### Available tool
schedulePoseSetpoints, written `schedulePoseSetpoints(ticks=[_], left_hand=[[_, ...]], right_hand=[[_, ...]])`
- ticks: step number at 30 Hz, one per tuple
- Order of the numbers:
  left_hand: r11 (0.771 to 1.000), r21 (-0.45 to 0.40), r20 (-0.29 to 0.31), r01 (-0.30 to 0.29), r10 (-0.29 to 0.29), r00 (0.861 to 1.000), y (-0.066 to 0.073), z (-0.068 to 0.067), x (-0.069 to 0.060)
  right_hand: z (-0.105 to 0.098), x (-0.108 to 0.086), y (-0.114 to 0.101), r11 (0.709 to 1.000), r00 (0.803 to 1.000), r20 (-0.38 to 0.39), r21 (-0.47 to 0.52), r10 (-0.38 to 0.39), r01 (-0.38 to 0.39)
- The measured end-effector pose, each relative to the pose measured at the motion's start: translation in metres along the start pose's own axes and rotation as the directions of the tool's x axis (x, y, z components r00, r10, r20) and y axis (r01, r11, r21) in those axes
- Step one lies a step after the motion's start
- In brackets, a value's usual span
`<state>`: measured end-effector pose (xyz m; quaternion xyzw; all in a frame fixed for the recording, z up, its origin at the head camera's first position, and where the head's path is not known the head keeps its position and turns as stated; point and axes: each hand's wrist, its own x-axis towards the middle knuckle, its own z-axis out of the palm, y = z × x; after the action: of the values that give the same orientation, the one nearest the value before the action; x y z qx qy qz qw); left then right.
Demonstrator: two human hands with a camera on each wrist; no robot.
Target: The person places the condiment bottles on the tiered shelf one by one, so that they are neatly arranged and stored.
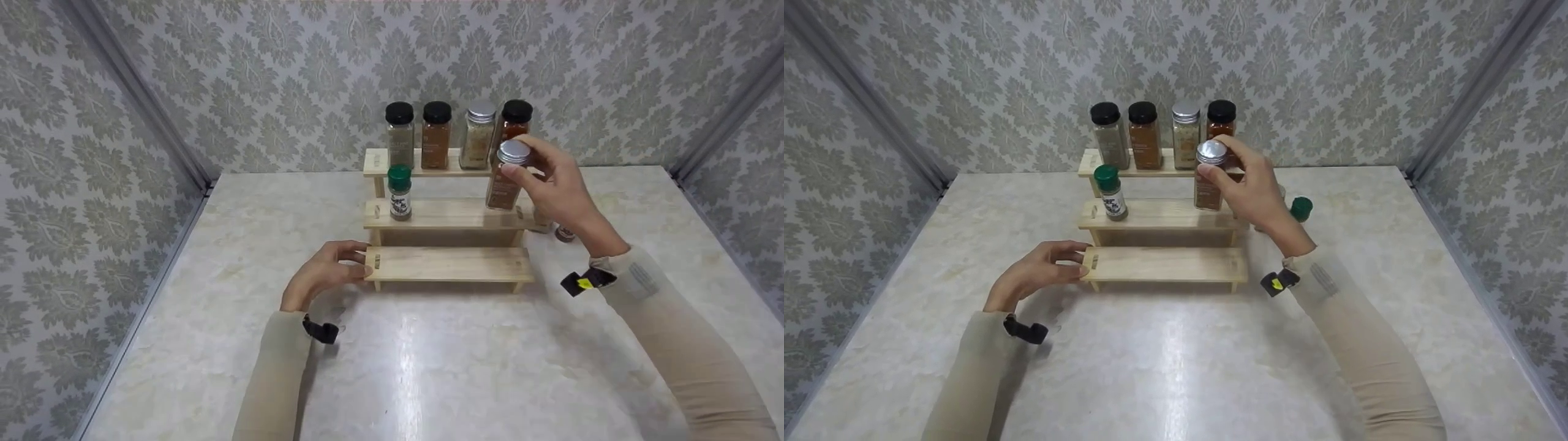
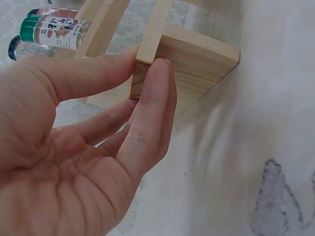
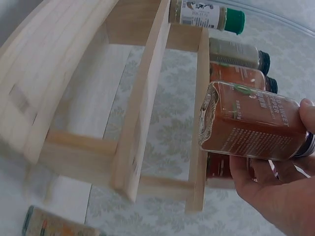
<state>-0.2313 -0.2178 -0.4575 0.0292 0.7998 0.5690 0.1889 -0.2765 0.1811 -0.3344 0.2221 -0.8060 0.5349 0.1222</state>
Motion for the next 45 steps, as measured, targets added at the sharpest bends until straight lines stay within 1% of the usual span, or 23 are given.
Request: schedulePoseSetpoints(ticks=[3,4,5,9,14,18,22,30,35,40,45], left_hand=[[1.000,-0.009,0.004,-0.015,0.015,1.000,0.000,0.000,0.001],[1.000,-0.011,0.007,-0.020,0.020,1.000,0.000,0.001,0.001],[1.000,-0.013,0.010,-0.021,0.021,1.000,0.000,0.001,0.001],[1.000,-0.008,0.016,-0.015,0.015,1.000,0.000,0.002,0.002],[0.999,0.029,0.003,-0.013,0.013,1.000,0.000,0.000,0.002],[1.000,0.026,-0.003,-0.016,0.016,1.000,0.000,-0.002,0.001],[1.000,0.013,-0.002,-0.017,0.017,1.000,0.001,-0.002,0.001],[0.999,-0.023,0.022,-0.030,0.030,0.999,-0.001,-0.001,0.001],[0.999,-0.025,0.028,-0.026,0.026,0.999,0.000,0.000,0.000],[0.999,-0.011,0.022,-0.033,0.033,0.999,0.002,0.000,0.001],[0.999,-0.014,0.021,-0.035,0.036,0.999,0.002,0.000,0.001]], right_hand=[[0.009,0.003,-0.003,1.000,1.000,0.018,0.017,-0.005,0.004],[0.013,0.004,-0.004,1.000,1.000,0.024,0.005,-0.007,0.007],[0.016,0.005,-0.004,1.000,1.000,0.029,-0.007,-0.006,0.006],[0.030,0.010,-0.005,1.000,0.999,0.045,-0.003,-0.018,0.018],[0.051,0.016,-0.005,0.997,0.997,0.059,0.063,-0.048,0.044],[0.067,0.022,-0.004,0.990,0.995,0.070,0.124,-0.075,0.066],[0.077,0.025,0.000,0.987,0.994,0.081,0.152,-0.066,0.053],[0.092,0.026,0.009,0.988,0.991,0.136,0.155,0.001,-0.022],[0.099,0.025,0.011,0.986,0.988,0.153,0.161,0.019,-0.044],[0.101,0.026,0.011,0.983,0.989,0.149,0.183,0.005,-0.033],[0.103,0.026,0.013,0.979,0.990,0.137,0.205,-0.009,-0.020]])
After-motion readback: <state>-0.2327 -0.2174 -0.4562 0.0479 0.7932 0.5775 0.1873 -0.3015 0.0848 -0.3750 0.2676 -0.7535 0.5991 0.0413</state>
